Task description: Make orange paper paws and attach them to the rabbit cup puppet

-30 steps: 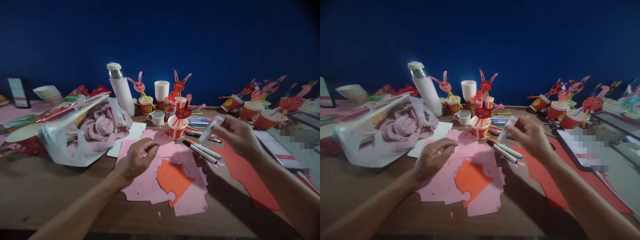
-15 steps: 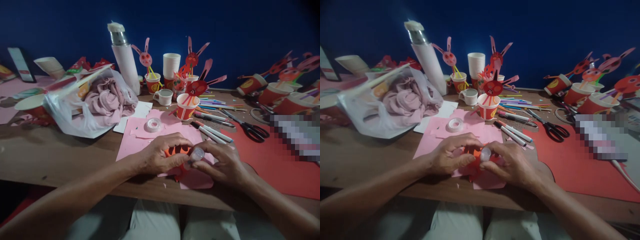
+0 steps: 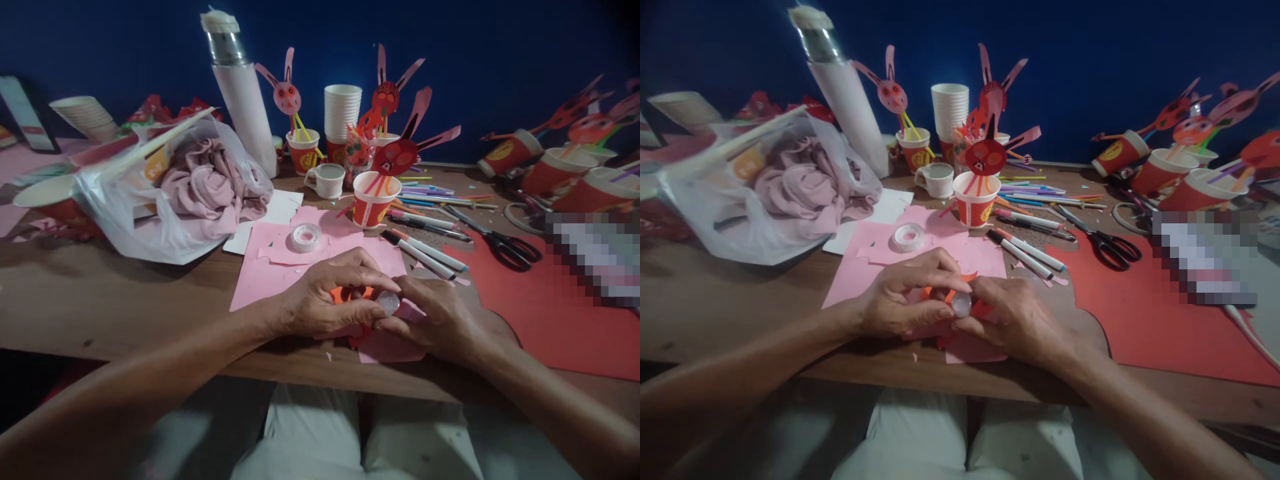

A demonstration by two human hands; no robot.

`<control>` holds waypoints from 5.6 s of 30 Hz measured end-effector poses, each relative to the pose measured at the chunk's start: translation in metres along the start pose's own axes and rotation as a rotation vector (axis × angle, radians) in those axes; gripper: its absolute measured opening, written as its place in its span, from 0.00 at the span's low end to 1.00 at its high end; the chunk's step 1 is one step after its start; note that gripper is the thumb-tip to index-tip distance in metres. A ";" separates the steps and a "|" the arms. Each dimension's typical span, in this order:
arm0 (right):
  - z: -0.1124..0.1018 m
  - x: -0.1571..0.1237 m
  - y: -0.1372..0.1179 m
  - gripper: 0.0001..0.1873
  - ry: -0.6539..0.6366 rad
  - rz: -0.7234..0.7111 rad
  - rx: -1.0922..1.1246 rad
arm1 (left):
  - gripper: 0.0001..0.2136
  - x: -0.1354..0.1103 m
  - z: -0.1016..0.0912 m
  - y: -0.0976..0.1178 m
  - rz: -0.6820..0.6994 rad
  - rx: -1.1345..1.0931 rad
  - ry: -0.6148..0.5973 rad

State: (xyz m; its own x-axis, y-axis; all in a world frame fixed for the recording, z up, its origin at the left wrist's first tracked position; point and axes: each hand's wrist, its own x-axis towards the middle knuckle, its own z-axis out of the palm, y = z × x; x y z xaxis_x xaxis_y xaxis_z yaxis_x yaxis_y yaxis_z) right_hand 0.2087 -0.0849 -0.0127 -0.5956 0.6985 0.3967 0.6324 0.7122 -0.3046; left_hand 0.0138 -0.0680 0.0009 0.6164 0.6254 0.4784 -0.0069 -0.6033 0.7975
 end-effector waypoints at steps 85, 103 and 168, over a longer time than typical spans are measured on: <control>-0.046 0.015 0.046 0.11 0.044 0.521 0.242 | 0.07 0.001 0.014 -0.013 0.098 -0.314 0.017; -0.047 0.014 0.051 0.16 0.085 0.579 -0.322 | 0.09 0.003 0.012 -0.009 0.126 -0.273 0.035; -0.012 0.064 0.030 0.18 -0.438 0.193 0.513 | 0.08 -0.001 0.011 -0.012 -0.102 -0.299 0.031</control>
State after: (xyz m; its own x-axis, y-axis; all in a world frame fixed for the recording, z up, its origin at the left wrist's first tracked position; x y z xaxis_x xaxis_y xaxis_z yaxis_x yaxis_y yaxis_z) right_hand 0.1953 -0.0196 0.0142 -0.7092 0.7026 -0.0586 0.4976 0.4398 -0.7476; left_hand 0.0217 -0.0672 -0.0132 0.6017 0.6924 0.3981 -0.1804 -0.3677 0.9123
